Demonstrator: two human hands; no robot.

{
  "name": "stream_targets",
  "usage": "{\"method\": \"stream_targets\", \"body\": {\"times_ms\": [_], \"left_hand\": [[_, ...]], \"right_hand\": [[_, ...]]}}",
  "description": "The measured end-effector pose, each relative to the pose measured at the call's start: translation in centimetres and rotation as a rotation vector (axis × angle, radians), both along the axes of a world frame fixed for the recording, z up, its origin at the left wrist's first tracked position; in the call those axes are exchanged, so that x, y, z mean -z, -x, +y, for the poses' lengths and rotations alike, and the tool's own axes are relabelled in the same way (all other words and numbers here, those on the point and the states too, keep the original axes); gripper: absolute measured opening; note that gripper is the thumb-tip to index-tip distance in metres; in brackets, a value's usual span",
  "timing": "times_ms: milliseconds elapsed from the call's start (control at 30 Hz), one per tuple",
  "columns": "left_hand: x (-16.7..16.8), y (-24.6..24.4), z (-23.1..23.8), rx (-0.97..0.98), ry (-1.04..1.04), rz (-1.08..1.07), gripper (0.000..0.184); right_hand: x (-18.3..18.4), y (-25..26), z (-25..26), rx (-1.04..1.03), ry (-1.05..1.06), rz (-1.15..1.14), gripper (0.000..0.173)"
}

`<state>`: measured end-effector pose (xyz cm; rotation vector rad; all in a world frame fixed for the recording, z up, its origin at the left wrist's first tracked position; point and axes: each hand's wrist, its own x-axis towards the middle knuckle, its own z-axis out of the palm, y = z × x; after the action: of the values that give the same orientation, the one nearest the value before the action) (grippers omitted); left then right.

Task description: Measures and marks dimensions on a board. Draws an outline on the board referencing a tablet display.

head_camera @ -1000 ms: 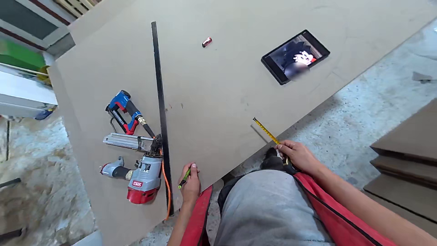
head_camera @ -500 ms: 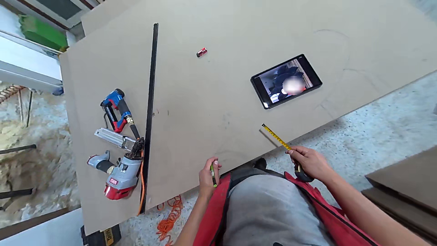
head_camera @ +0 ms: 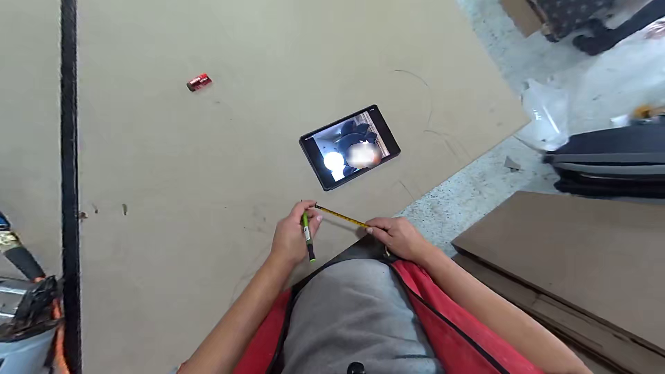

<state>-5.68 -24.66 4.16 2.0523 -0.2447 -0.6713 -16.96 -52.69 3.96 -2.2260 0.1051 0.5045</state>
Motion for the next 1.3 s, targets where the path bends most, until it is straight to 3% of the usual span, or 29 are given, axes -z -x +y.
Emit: {"method": "stream_targets", "body": {"times_ms": [267, 567, 667, 867, 1000, 1167, 1300], "left_hand": [[-1.0, -3.6, -8.2, 0.022, -0.094, 0.052, 0.019], [-0.6, -1.0, -17.4, -0.255, -0.09, -0.005, 0.015], [-0.1, 0.3, -17.5, -0.31, -0.152, -0.135, 0.018], [1.8, 3.7, -13.9, -0.545, -0.426, -0.16, 0.034], [2.0, 6.1, -14.0, -0.477, -0.463, -0.283, 0.04], [-0.4, 1.2, -17.6, -0.248, -0.264, -0.348, 0.04], [1.0, -2.0, -19.5, -0.026, -0.215, -0.392, 0.019]], "right_hand": [[0.1, -6.2, -10.4, -0.203, -0.046, -0.048, 0.022], [3.3, -15.4, -21.2, -0.487, -0.055, -0.25, 0.018], [4.1, -18.2, -22.5, -0.49, 0.037, -0.295, 0.023], [6.6, -21.5, -24.2, -0.482, 0.124, -0.412, 0.026], [5.1, -21.7, -23.7, -0.512, 0.091, -0.482, 0.025], [4.6, -18.4, -22.3, -0.62, -0.025, -0.525, 0.021], [5.3, -17.6, -22.3, -0.577, -0.042, -0.491, 0.021]]}}
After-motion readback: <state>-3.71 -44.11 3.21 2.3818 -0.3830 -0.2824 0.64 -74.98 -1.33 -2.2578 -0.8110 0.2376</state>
